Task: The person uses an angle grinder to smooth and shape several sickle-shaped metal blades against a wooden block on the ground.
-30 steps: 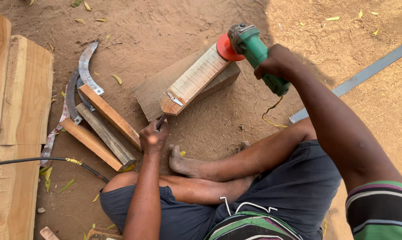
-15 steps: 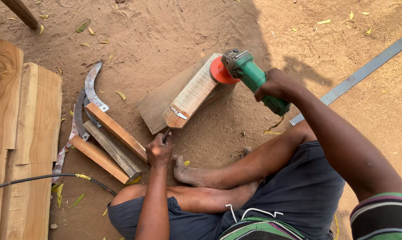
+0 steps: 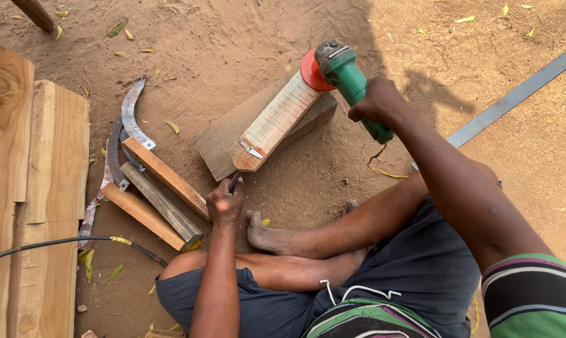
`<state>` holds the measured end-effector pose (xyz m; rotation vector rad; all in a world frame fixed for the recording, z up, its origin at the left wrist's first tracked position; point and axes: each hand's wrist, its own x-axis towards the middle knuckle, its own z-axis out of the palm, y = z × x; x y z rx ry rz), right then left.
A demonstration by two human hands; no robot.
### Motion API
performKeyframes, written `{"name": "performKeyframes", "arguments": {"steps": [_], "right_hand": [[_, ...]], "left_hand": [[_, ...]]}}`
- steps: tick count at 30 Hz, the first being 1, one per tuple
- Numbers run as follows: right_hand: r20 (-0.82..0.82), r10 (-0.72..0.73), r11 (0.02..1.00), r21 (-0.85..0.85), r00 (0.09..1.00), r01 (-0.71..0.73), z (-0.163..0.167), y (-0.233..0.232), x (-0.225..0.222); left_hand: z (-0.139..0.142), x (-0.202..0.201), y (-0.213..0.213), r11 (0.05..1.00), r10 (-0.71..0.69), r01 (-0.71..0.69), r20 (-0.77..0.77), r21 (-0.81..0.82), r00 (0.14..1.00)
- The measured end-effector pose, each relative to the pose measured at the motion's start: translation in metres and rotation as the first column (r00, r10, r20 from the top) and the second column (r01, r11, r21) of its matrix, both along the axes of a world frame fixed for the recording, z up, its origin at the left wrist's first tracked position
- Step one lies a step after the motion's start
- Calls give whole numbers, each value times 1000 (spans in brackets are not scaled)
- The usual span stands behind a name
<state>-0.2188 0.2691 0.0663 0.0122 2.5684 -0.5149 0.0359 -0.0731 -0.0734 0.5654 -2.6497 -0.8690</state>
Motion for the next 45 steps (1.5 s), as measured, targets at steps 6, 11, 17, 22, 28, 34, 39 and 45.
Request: {"name": "performKeyframes", "arguments": {"steps": [6, 11, 17, 22, 28, 34, 39, 45], "right_hand": [[-8, 203, 971, -125, 979, -202, 22, -32, 87], [89, 185, 977, -121, 979, -174, 43, -44, 116], [-14, 138, 990, -37, 990, -139, 39, -32, 84], [-63, 87, 996, -28, 994, -89, 19, -7, 52], [-38, 20, 1000, 21, 999, -19, -14, 14, 6], [-36, -26, 1000, -18, 999, 25, -5, 6, -7], [-12, 166, 984, -59, 986, -167, 13, -32, 65], [-10, 285, 956, -70, 959, -285, 47, -75, 104]], "left_hand": [[3, 0, -1, 1000, -14, 13, -54, -21, 998], [8, 1, -1, 1000, -20, 20, -38, -7, 999], [3, -1, -2, 999, -27, 27, -14, -21, 1000], [-3, 1, -5, 999, -35, 35, 0, 37, 999], [-5, 4, -4, 999, -45, 44, -61, -24, 997], [3, 2, -2, 1000, -10, 10, 29, 16, 1000], [-1, 3, -3, 999, -19, 17, -50, -28, 999], [-4, 0, -4, 1000, -21, 21, -5, 13, 1000]]}}
